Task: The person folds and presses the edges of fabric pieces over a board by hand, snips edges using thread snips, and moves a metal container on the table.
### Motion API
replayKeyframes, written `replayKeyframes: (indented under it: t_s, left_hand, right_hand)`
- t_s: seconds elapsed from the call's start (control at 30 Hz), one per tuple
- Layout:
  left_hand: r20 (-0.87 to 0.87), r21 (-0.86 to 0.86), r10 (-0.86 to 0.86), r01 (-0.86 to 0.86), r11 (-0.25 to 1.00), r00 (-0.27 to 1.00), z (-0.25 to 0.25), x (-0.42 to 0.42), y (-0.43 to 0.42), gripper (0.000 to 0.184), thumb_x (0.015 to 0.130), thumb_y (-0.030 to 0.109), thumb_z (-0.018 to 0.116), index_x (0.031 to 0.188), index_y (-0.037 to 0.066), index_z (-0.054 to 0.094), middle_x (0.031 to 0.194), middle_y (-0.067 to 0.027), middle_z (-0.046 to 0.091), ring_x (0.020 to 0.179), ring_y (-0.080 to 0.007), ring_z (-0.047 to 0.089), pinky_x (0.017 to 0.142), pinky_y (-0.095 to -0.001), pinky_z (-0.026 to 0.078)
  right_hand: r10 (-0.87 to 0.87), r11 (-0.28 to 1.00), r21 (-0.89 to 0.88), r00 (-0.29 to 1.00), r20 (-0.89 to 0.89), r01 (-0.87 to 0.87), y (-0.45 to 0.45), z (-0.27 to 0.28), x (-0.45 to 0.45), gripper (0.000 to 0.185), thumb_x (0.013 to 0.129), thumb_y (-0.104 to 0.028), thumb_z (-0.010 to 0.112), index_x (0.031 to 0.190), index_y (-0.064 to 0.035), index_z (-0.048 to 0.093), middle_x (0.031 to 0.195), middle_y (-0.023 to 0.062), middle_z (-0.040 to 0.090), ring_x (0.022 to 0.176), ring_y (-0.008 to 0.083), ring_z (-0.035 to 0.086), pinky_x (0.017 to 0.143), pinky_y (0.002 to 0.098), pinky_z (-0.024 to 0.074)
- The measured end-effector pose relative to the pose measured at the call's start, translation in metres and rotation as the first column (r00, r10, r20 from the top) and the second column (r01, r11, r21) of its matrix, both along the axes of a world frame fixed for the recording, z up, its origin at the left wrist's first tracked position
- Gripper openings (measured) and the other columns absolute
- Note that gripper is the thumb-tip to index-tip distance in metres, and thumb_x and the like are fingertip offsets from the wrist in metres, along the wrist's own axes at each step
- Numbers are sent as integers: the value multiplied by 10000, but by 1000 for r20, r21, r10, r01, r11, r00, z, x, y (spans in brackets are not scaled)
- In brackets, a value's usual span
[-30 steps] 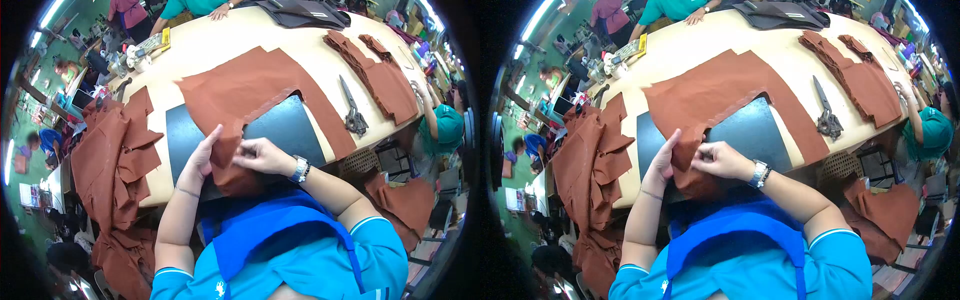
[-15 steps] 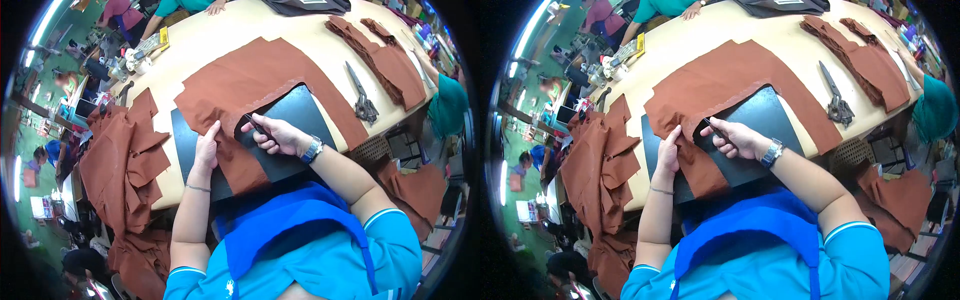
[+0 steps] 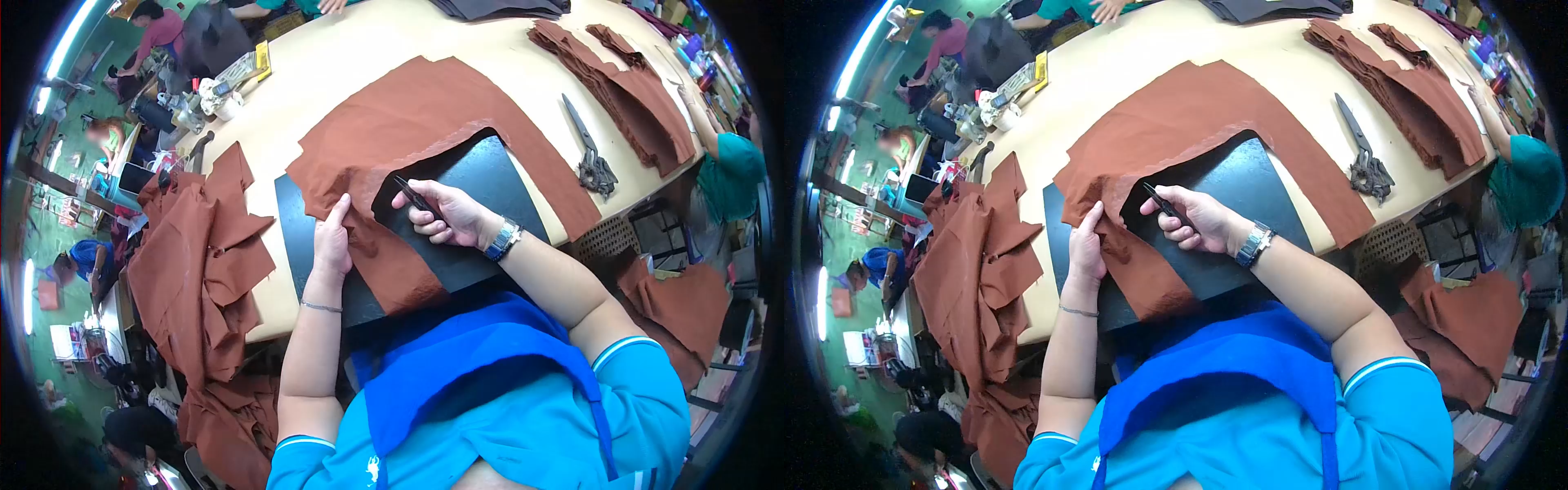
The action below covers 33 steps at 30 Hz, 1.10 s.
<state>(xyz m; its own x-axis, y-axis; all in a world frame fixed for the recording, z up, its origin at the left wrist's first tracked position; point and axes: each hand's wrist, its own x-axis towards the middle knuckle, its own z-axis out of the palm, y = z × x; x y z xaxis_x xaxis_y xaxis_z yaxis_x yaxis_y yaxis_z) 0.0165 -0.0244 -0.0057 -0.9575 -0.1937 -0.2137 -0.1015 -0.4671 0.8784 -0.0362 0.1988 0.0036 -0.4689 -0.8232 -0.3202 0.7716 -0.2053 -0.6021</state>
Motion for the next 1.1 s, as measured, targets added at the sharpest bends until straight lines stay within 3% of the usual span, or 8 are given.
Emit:
replayKeyframes:
  t_s: [0.03, 0.23, 0.33, 0.53, 0.63, 0.73, 0.93, 1.1]
  left_hand:
    - [18, 1, -29, 29, 1000, 999, 3, 2, 0, 354, 987, 154, 570, 1319, 48, 507, 1205, -86, 636, 1074, -211, 636, 922, -343, 522]
    - [16, -17, -8, 8, 1000, 1000, 3, 4, 6, 353, 979, 152, 587, 1305, 36, 516, 1174, -87, 639, 1046, -211, 642, 903, -344, 529]
    - [2, -1, 66, -66, 998, 998, -5, -1, 5, 308, 977, 148, 591, 1265, 49, 550, 1077, -83, 672, 863, -195, 676, 749, -334, 568]
    - [13, 1, 7, -7, 1000, 1000, -4, 1, 3, 291, 981, 146, 581, 1255, 50, 555, 1074, -79, 672, 860, -197, 677, 740, -338, 568]
    - [-6, -4, 17, -17, 1000, 1000, -1, 3, 6, 351, 981, 147, 587, 1308, 37, 519, 1210, -88, 626, 1062, -207, 635, 908, -343, 526]
    - [1, 3, 41, -41, 999, 999, -6, 0, 5, 288, 980, 145, 581, 1252, 57, 552, 1065, -80, 671, 842, -199, 677, 722, -345, 569]
    - [-26, 4, 43, -43, 999, 999, -7, 0, 4, 350, 981, 130, 573, 1319, 52, 524, 1228, -89, 629, 1052, -210, 645, 884, -358, 543]
    - [-11, -24, 44, -44, 999, 999, 0, 1, 8, 361, 982, 125, 570, 1331, 50, 517, 1255, -88, 620, 1101, -217, 629, 925, -364, 529]
  right_hand:
    - [-13, 1000, 18, 1000, -4, 13, -1, 2, 1, 397, 1041, -453, 423, 1138, -95, 565, 672, -66, 382, 488, 17, 303, 386, 159, 236]
    - [-46, 998, 34, 999, -19, 47, -4, 4, 2, 365, 1048, -438, 416, 1119, -106, 549, 680, -67, 376, 517, 17, 284, 403, 159, 231]
    - [-66, 997, 45, 997, -43, 68, -5, -2, 2, 352, 1050, -435, 413, 1096, -112, 546, 669, -67, 374, 509, 14, 281, 397, 158, 223]
    - [-44, 999, 28, 999, -32, 45, 1, 2, 5, 366, 1051, -439, 408, 1073, -98, 540, 654, -59, 377, 501, 19, 285, 390, 160, 221]
    - [-34, 999, 41, 999, -23, 35, -4, 5, 4, 374, 1050, -443, 412, 1073, -91, 539, 658, -58, 381, 505, 22, 293, 397, 157, 227]
    - [-61, 997, 51, 997, -51, 64, -7, -1, 3, 360, 1054, -430, 416, 1062, -97, 551, 647, -57, 374, 477, 15, 298, 382, 152, 234]
    - [-7, 1000, 22, 1000, -7, 7, 2, 3, 5, 340, 1061, -408, 413, 1071, -93, 542, 663, -61, 387, 507, 18, 299, 402, 159, 240]
    - [-54, 996, 67, 998, -40, 57, -7, 1, 3, 341, 1059, -415, 415, 1068, -100, 546, 648, -53, 379, 477, 19, 291, 381, 156, 236]
